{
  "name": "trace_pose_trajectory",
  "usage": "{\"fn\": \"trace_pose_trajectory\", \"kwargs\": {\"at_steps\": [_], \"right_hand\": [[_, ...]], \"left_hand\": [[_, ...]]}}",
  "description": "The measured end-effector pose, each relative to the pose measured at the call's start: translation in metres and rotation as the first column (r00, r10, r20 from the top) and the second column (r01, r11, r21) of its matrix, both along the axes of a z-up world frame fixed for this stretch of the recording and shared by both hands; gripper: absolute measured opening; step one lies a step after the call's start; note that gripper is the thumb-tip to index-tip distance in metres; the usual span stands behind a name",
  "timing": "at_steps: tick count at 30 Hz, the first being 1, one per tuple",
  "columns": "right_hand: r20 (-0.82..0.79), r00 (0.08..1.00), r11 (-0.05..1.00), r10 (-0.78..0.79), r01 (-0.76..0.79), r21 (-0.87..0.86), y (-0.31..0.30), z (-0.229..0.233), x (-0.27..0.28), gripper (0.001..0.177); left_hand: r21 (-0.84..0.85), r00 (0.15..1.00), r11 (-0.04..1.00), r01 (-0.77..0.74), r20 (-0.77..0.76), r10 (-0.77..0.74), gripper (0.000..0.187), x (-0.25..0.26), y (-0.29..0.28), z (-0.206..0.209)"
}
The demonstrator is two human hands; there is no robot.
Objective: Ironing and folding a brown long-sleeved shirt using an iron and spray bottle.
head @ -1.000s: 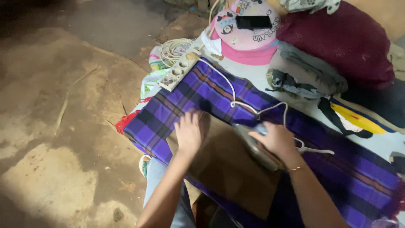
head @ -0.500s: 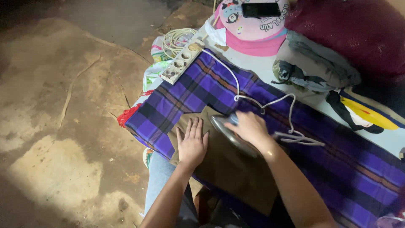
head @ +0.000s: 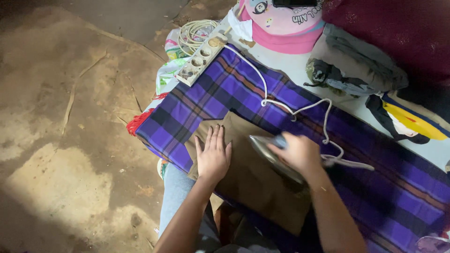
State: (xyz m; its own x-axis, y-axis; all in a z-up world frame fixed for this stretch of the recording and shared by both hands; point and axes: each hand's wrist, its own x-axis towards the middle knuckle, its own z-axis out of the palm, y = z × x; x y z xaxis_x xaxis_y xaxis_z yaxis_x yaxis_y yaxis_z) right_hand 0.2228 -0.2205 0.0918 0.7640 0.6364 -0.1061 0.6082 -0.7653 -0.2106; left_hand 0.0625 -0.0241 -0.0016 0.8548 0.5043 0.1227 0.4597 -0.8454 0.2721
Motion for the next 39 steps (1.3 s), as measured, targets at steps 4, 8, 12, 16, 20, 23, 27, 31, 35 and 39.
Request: {"fn": "trace_pose_trajectory", "kwargs": {"at_steps": [4, 8, 12, 16, 20, 23, 27, 31, 35, 39], "right_hand": [[-0.087, 0.996, 0.996, 0.027, -0.035, -0.087, 0.087, 0.013, 0.001, 0.051], [0.002, 0.996, 0.996, 0.090, -0.090, 0.009, 0.110, 0.003, 0.005, 0.056], [0.004, 0.996, 0.995, 0.092, -0.092, -0.048, 0.079, 0.008, 0.002, 0.059], [-0.137, 0.991, 0.982, 0.006, -0.032, -0.187, -0.007, 0.013, 0.000, 0.051], [-0.101, 0.961, 0.945, -0.259, 0.231, -0.231, -0.093, 0.003, 0.001, 0.054], [-0.071, 0.942, 0.920, -0.329, 0.302, -0.250, -0.118, 0.000, 0.004, 0.057], [-0.107, 0.950, 0.936, -0.293, 0.262, -0.233, -0.095, 0.018, -0.004, 0.059], [-0.198, 0.977, 0.997, -0.074, 0.075, -0.002, -0.009, 0.030, -0.042, 0.055], [-0.045, 0.991, 0.985, 0.125, -0.129, -0.114, 0.082, 0.009, -0.059, 0.054], [-0.004, 0.988, 0.987, 0.154, -0.154, -0.051, 0.112, 0.003, -0.072, 0.054]], "left_hand": [[0.018, 0.996, 0.999, -0.039, 0.080, 0.038, 0.074, -0.001, 0.001, -0.007], [-0.004, 0.992, 0.999, -0.048, 0.117, 0.049, 0.082, -0.001, 0.001, -0.004], [-0.038, 0.992, 0.999, -0.033, 0.121, 0.037, 0.079, 0.000, 0.001, 0.002], [0.002, 0.999, 1.000, -0.021, 0.046, 0.021, 0.066, -0.001, 0.001, 0.002], [-0.009, 0.998, 1.000, -0.022, 0.063, 0.023, 0.065, 0.000, 0.001, -0.007], [0.067, 0.996, 0.997, -0.027, 0.090, 0.021, 0.065, -0.008, -0.001, -0.001], [0.162, 0.996, 0.987, 0.001, 0.090, -0.016, 0.072, -0.037, -0.007, 0.017], [0.108, 0.989, 0.994, 0.010, 0.147, -0.025, 0.072, -0.081, 0.000, 0.000], [0.055, 0.950, 0.988, -0.142, 0.288, 0.120, 0.061, -0.104, 0.007, -0.014], [0.009, 0.896, 0.982, -0.189, 0.411, 0.169, 0.045, -0.114, 0.006, -0.021]]}}
